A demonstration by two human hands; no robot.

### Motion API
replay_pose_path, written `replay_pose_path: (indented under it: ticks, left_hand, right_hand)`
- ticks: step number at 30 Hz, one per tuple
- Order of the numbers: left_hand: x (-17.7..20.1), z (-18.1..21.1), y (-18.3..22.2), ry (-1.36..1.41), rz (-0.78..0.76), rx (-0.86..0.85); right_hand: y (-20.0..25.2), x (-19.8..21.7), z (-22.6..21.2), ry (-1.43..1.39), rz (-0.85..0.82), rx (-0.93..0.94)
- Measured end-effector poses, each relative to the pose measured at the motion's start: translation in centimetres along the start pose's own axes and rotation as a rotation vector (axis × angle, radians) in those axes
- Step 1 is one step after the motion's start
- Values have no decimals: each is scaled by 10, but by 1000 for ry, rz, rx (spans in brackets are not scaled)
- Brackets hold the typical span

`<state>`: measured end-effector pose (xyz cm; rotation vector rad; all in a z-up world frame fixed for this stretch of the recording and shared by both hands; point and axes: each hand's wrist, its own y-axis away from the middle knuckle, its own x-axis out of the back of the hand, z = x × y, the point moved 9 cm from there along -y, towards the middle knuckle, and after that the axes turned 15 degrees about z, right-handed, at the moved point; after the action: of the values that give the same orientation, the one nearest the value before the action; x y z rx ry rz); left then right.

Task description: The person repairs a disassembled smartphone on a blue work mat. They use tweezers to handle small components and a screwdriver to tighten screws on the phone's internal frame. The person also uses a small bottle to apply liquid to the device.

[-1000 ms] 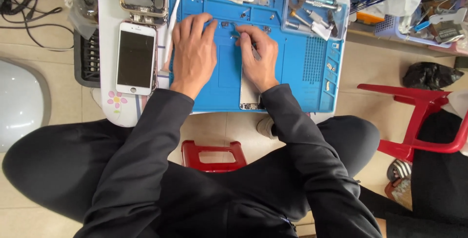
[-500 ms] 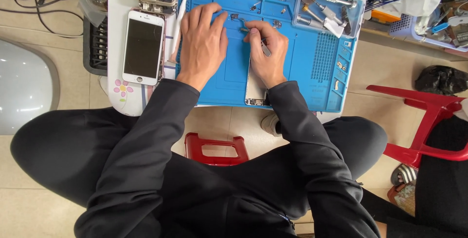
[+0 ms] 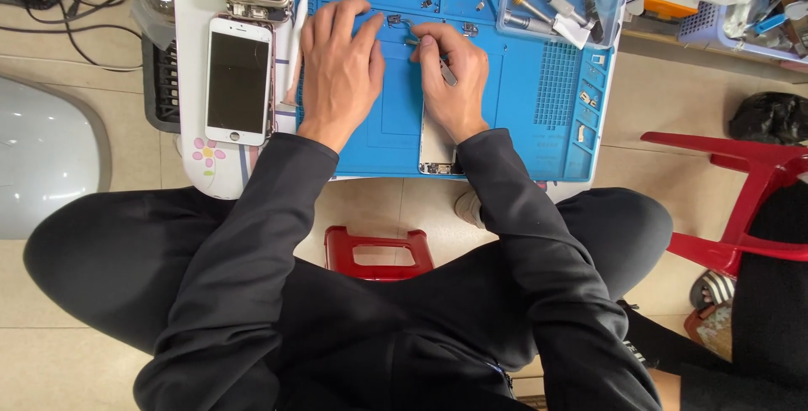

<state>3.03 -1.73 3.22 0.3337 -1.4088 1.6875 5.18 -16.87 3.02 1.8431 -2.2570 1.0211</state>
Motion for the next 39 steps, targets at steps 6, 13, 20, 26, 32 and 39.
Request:
replay_pose_path:
  ticks: [6, 13, 20, 26, 32, 39]
  left_hand:
    - [1, 1, 0, -2, -3, -9]
    - [1, 1, 0, -9, 0, -1]
    - [1, 0, 1, -15, 11, -16]
    - [1, 0, 2, -24, 5, -19]
    - [1, 0, 2, -25, 5, -21]
    - [0, 0, 3, -27, 2, -24]
  right_hand:
    - [0, 1, 1, -33, 6, -13]
    - [-1, -1, -5, 2, -15, 15]
    - [0, -3, -7, 38, -27, 69]
    - [0, -3, -7, 9, -24, 84]
    - [0, -2, -10, 1, -30, 89]
    - [-2, 3, -9, -30, 18, 49]
